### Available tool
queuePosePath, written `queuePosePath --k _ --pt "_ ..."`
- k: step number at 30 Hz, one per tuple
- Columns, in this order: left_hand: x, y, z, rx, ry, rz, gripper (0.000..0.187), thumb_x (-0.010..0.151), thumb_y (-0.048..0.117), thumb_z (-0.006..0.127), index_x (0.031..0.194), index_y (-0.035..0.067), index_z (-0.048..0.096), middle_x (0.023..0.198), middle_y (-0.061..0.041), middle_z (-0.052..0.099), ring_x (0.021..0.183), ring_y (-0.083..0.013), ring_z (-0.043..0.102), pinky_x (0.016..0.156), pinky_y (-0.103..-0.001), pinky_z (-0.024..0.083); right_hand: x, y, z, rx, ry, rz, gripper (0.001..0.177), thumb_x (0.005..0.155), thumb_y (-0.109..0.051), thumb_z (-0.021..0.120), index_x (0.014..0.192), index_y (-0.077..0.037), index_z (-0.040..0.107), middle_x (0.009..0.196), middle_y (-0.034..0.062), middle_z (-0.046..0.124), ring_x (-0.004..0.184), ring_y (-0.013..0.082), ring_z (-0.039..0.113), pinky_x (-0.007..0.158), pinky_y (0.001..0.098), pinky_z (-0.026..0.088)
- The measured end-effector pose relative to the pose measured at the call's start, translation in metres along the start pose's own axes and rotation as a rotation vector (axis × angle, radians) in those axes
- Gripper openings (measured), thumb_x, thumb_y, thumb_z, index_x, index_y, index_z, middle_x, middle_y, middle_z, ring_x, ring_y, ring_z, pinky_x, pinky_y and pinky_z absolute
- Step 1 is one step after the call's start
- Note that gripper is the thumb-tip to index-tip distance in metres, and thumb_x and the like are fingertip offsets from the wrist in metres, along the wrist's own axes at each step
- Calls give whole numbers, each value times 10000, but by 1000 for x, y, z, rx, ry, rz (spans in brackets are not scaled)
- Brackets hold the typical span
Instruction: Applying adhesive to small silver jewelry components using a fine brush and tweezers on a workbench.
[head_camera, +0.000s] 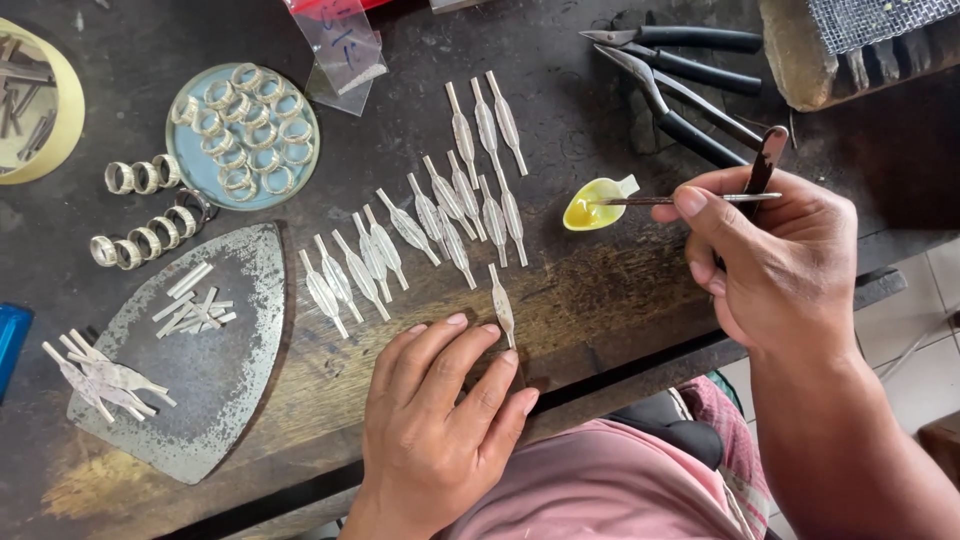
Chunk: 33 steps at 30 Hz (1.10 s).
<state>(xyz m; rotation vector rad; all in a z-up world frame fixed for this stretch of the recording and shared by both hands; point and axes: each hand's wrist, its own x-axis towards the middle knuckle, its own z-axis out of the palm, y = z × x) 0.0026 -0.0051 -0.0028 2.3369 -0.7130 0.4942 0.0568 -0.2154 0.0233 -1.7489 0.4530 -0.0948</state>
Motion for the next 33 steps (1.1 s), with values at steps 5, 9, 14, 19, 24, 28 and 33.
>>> queuePosePath --k 5,9,14,19,24,28,33 --pt "1 0 0 11 -7 -3 168 800 249 628 844 87 618 964 -74 585 925 -260 544 783 -404 442 0 1 -1 -7 0 -31 107 859 -55 575 789 20 544 678 158 588 366 70 380 278 149 214" --pt "2 0 -1 8 -1 0 169 798 245 633 842 83 621 957 -76 587 919 -260 543 783 -402 443 0 2 -3 -14 23 -37 113 870 -54 565 775 3 539 729 140 609 359 74 367 285 157 215" --pt "2 0 -2 -4 -33 -8 170 805 234 625 857 72 621 970 -80 580 938 -262 531 800 -405 427 -6 5 -7 38 -23 -87 115 884 -40 555 786 15 532 740 150 601 352 80 366 320 161 251" --pt "1 0 -5 15 -103 -17 176 828 244 596 862 76 636 988 -72 570 966 -259 509 817 -391 392 -24 9 -1 132 -199 -191 74 863 -12 553 810 34 533 524 65 444 392 69 402 744 252 592" --pt "-1 0 -5 33 -103 -13 183 838 254 584 885 85 636 1018 -71 560 982 -257 499 839 -395 376 -34 2 13 -98 -325 -100 127 760 -33 623 847 57 602 475 52 469 395 78 420 381 147 340" --pt "-1 0 -5 32 -110 -18 191 838 258 581 881 79 634 1026 -73 561 983 -262 500 843 -399 373 -34 0 18 -131 -320 -88 111 771 -35 624 838 52 610 463 45 446 398 73 401 397 148 328" --pt "1 1 -6 38 -129 -29 194 840 260 578 886 75 616 1041 -61 564 990 -259 499 847 -398 369 -32 2 21 -90 -330 -80 100 795 -15 600 863 59 599 471 44 428 417 69 382 417 143 303"
